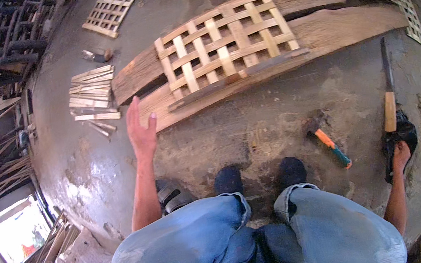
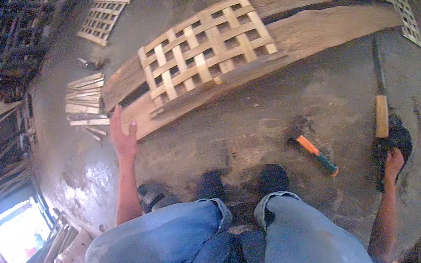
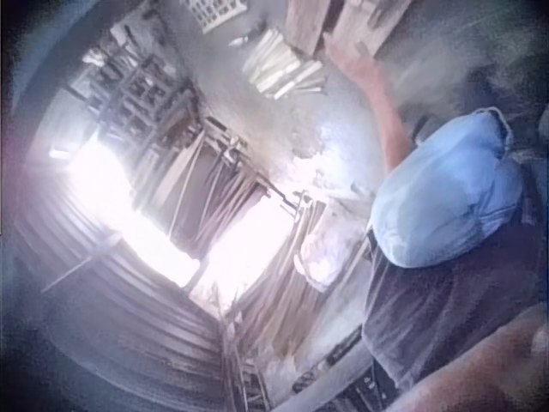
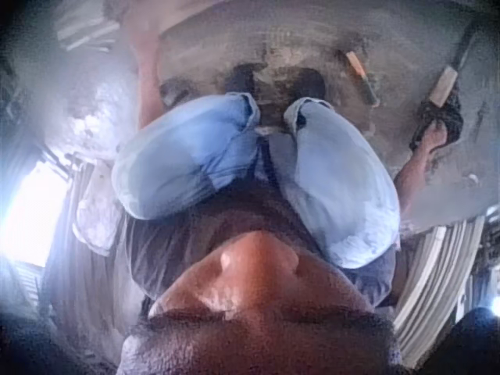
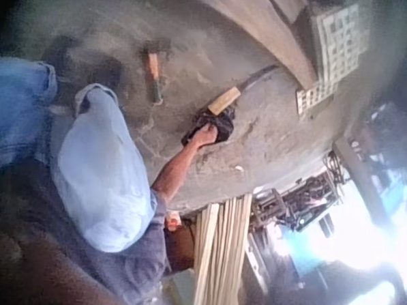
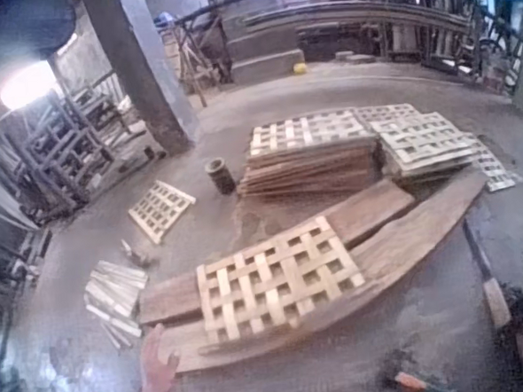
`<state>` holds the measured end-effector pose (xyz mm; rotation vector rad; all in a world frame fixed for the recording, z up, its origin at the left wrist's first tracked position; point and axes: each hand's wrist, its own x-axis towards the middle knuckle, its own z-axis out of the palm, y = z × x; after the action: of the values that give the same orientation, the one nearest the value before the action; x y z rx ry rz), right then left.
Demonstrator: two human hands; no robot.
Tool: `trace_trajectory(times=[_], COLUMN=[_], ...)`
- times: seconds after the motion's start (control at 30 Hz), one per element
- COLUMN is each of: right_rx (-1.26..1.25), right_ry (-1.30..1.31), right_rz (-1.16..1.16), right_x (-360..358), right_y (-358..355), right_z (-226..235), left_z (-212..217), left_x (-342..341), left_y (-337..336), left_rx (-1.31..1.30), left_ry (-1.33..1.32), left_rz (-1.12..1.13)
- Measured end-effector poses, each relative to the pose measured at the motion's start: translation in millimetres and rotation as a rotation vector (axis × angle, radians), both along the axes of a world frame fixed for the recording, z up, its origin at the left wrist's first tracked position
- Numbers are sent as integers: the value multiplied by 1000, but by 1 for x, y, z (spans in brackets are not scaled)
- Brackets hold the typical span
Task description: The person assembles a wooden lattice panel by hand, interlacing thin wooden strips and securing them with a hammer and nails. The person repeatedly adjusts the strips and hammers nails to hold the lattice together.
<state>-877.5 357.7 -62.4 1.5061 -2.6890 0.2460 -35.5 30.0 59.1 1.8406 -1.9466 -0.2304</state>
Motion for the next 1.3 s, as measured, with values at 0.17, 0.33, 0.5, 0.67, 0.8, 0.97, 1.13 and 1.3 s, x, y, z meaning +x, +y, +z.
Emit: trace_trajectory(times=[0.17, 0.33, 0.5, 0.67, 0.8, 0.97, 1.13, 1.3], right_rx=[92, 89, -30, 5, -20, -157, -190, -579], right_ry=[-103, -31, 84, -103, -184, -99, -263, -945], right_rz=[-123, -53, -58, -185, -267, -182, -266, -557], right_x=[40, 13, 40, 51, 52, 62, 48, 111], right_y=[-31, -19, -27, -27, -30, -23, 14, -57], right_z=[16, 21, 28, 43, 49, 47, 57, 94], left_z=[7, -1, 6, -1, 2, 10, -19, -32], left_x=[-1, -5, 4, 7, 0, -10, -16, 22], left_y=[-2, -6, -3, -2, -6, -15, -29, -19], left_rx=[-17, -31, -31, -37, -35, 10, 10, 16], left_ry=[9, 52, 33, 52, 14, 54, 18, 145], left_rz=[-17, -31, -9, -13, -53, -61, -148, -101])
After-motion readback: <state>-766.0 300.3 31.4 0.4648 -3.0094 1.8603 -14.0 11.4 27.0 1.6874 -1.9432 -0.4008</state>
